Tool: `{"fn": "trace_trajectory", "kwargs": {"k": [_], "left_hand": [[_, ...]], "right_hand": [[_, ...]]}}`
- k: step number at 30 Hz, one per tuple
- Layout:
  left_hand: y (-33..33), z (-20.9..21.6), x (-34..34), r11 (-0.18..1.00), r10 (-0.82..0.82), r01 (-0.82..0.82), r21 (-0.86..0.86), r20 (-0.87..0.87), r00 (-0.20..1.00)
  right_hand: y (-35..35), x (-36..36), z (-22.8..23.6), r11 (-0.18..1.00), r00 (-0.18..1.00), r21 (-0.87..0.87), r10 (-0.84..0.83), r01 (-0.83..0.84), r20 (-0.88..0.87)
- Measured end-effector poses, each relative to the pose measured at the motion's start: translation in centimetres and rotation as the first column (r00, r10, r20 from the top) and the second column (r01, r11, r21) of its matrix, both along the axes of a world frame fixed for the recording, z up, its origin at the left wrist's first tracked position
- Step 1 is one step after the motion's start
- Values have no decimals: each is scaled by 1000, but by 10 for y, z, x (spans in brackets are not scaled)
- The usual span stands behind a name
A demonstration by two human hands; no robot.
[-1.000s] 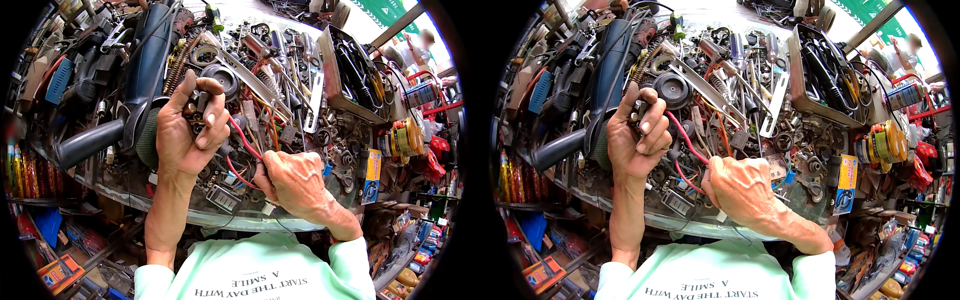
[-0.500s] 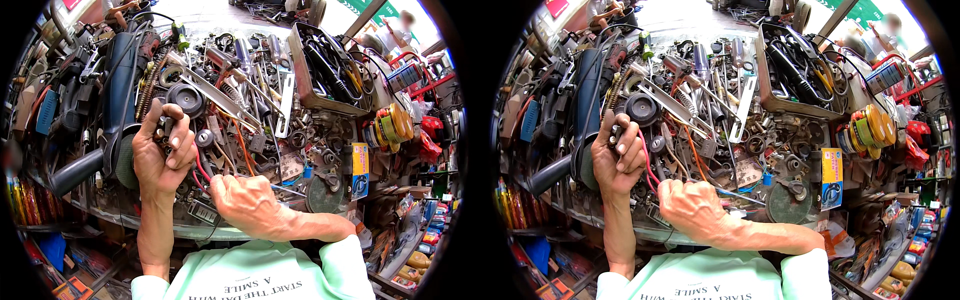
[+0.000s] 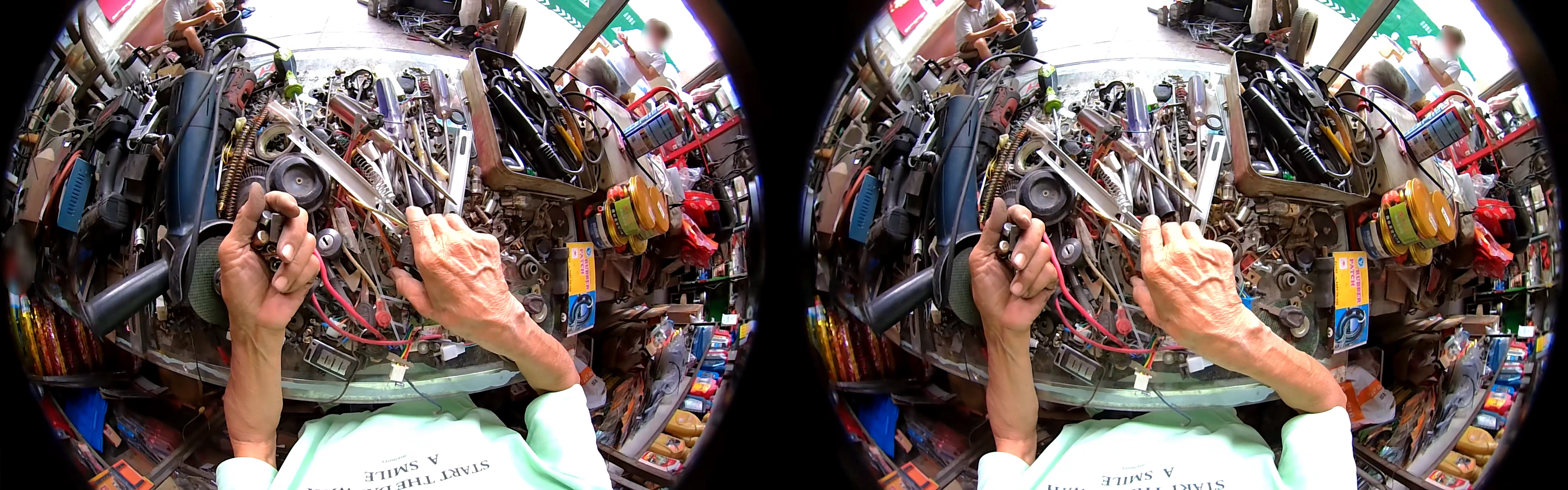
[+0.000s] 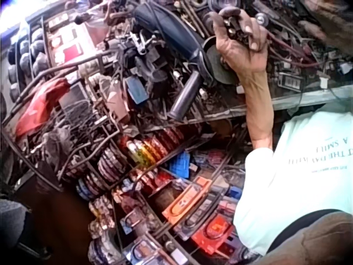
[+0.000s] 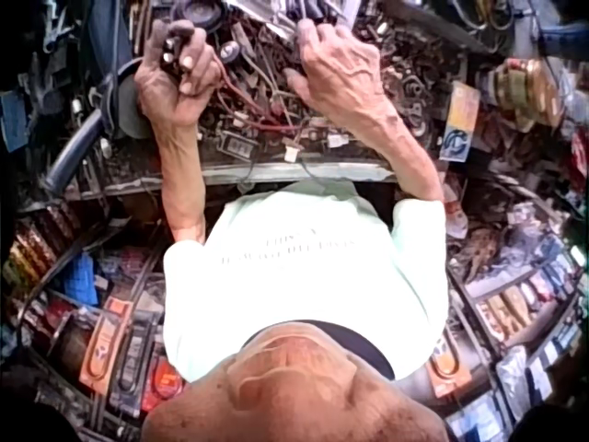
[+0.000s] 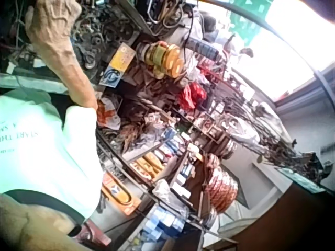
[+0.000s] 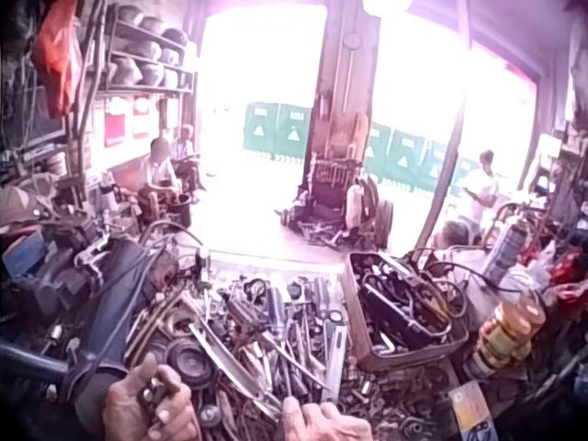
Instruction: The person assembles small electrical components on a cluttered workbench. They connect wires to a small cylindrical part, then attach a metal fitting to the assembly. The person continues to manipulate the wires and components, occasionally picking up and examining other small parts from the table.
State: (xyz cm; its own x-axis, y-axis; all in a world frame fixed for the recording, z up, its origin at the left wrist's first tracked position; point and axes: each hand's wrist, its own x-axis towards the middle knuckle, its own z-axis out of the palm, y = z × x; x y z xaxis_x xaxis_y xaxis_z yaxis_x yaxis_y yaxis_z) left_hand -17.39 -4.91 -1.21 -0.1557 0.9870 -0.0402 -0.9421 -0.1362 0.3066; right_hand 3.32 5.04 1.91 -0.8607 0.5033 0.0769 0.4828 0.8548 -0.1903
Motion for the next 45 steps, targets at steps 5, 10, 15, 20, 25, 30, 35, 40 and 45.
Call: {"fn": "trace_trajectory", "kwargs": {"k": [5, 10, 15, 20, 25, 30, 35, 40, 45], "left_hand": [[-1, 1, -1, 1000, -6, 6, -12, 38, 999], [-2, 4, -1, 1000, -2, 3, -21, 35, 999], [-4, 8, -3, 999, 22, -21, -24, 40, 999], [-3, 11, -3, 998, 51, -51, -23, -15, 999], [-5, 9, -8, 998, 52, -53, -16, -47, 998], [-5, 8, -9, 999, 46, -46, -21, -25, 999], [-5, 6, -10, 998, 46, -45, -44, 15, 999], [-4, 7, -9, 999, 20, -18, -42, 41, 999], [-5, 5, -10, 999, 9, -7, -39, 40, 999]], "right_hand": [[-9, -8, -8, 998, 998, -45, -36, 34, -45], [-10, -19, -5, 987, 991, -117, -116, 107, -68], [-22, -32, 13, 972, 987, -232, -67, 32, -145], [-56, -56, -7, 999, 965, 33, -29, 39, -261], [-69, -57, -9, 955, 988, 297, 70, -27, -135], [-76, -43, 1, 929, 993, 352, 120, -117, 13], [-63, -23, 7, 967, 969, 199, 193, -161, -153], [-14, -3, 16, 967, 988, 247, -24, 63, -155], [8, -4, -9, 992, 992, 55, -117, 114, 52]]}}
